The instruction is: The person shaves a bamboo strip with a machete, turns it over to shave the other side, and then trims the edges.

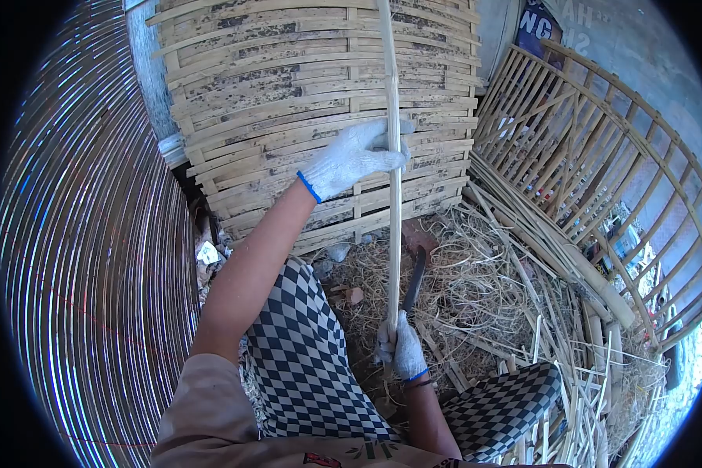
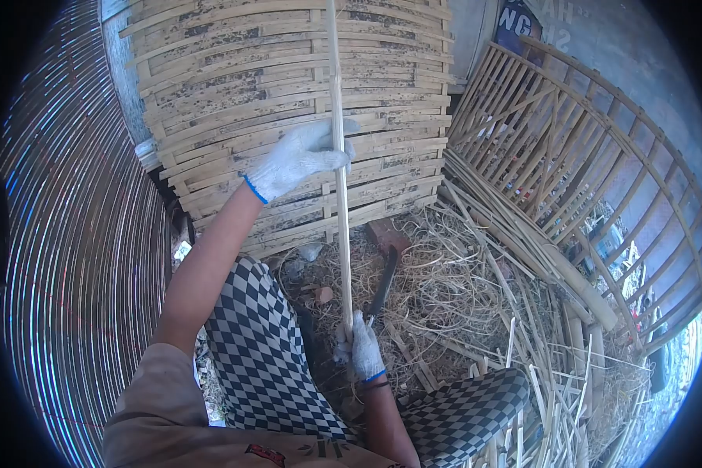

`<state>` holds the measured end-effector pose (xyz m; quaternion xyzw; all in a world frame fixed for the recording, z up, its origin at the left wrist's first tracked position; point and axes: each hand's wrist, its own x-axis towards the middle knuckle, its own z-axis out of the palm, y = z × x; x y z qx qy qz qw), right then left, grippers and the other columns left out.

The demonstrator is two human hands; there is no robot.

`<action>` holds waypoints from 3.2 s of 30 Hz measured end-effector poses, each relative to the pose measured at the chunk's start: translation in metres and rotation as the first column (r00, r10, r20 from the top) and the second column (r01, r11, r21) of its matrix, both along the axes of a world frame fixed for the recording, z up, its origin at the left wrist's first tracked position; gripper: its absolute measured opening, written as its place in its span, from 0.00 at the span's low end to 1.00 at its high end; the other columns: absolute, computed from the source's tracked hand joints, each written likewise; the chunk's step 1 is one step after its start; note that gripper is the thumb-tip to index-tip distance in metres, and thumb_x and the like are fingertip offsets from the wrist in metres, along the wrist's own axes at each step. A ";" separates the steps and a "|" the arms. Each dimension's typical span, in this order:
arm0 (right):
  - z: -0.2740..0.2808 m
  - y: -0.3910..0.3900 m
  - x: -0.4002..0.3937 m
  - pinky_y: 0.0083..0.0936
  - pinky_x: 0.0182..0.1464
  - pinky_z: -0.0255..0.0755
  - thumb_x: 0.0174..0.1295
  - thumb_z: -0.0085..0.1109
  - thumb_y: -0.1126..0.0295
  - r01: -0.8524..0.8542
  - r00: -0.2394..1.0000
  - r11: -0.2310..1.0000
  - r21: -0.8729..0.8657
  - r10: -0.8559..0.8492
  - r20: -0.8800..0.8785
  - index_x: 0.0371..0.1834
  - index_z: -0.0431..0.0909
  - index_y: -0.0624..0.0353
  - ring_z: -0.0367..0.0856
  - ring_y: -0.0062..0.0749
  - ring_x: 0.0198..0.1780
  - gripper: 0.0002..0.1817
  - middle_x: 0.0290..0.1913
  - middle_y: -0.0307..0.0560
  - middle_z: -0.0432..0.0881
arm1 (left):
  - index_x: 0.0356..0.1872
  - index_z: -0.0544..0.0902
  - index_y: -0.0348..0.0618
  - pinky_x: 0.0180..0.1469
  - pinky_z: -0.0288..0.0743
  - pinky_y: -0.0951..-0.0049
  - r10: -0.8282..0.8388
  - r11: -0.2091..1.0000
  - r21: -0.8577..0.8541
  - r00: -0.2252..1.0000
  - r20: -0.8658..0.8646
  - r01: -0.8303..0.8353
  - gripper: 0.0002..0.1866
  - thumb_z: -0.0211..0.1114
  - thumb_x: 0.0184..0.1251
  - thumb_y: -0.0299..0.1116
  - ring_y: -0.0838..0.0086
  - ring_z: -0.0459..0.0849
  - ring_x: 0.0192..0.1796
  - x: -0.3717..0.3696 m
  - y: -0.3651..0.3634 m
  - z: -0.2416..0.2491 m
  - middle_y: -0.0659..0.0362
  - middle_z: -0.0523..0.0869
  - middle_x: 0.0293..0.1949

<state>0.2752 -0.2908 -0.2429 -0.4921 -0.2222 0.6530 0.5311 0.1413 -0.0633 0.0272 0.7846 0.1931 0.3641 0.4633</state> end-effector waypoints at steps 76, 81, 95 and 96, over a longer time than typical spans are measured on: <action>-0.047 0.000 0.001 0.32 0.33 0.78 0.65 0.68 0.59 -0.296 0.639 0.955 -0.018 0.212 0.739 0.44 0.83 0.64 0.86 0.35 0.27 0.17 0.27 0.48 0.84 | 0.74 0.67 0.29 0.67 0.83 0.54 0.015 0.952 -0.282 0.905 0.424 0.117 0.23 0.48 0.86 0.32 0.51 0.85 0.64 0.004 0.017 -0.007 0.37 0.83 0.62; -0.050 0.000 0.000 0.31 0.32 0.78 0.66 0.68 0.59 -0.296 0.658 0.955 -0.029 0.226 0.718 0.43 0.83 0.63 0.85 0.33 0.26 0.16 0.27 0.46 0.84 | 0.71 0.69 0.28 0.62 0.86 0.54 0.010 0.934 -0.325 0.899 0.438 0.148 0.24 0.49 0.88 0.39 0.49 0.87 0.60 0.002 0.015 -0.006 0.35 0.83 0.61; -0.038 0.001 0.000 0.29 0.30 0.80 0.68 0.67 0.65 -0.318 0.656 0.940 -0.126 0.314 0.686 0.45 0.84 0.65 0.86 0.29 0.27 0.13 0.30 0.45 0.86 | 0.60 0.76 0.29 0.53 0.88 0.54 0.052 0.935 -0.333 0.879 0.473 0.124 0.24 0.50 0.87 0.45 0.48 0.91 0.49 0.001 0.018 -0.009 0.36 0.88 0.50; -0.035 0.001 -0.001 0.29 0.32 0.80 0.68 0.67 0.64 -0.316 0.641 0.941 -0.119 0.304 0.705 0.45 0.85 0.66 0.87 0.29 0.28 0.14 0.30 0.45 0.87 | 0.60 0.76 0.28 0.53 0.88 0.54 0.040 0.932 -0.334 0.878 0.476 0.138 0.25 0.49 0.87 0.45 0.48 0.91 0.49 0.001 0.019 -0.010 0.35 0.88 0.50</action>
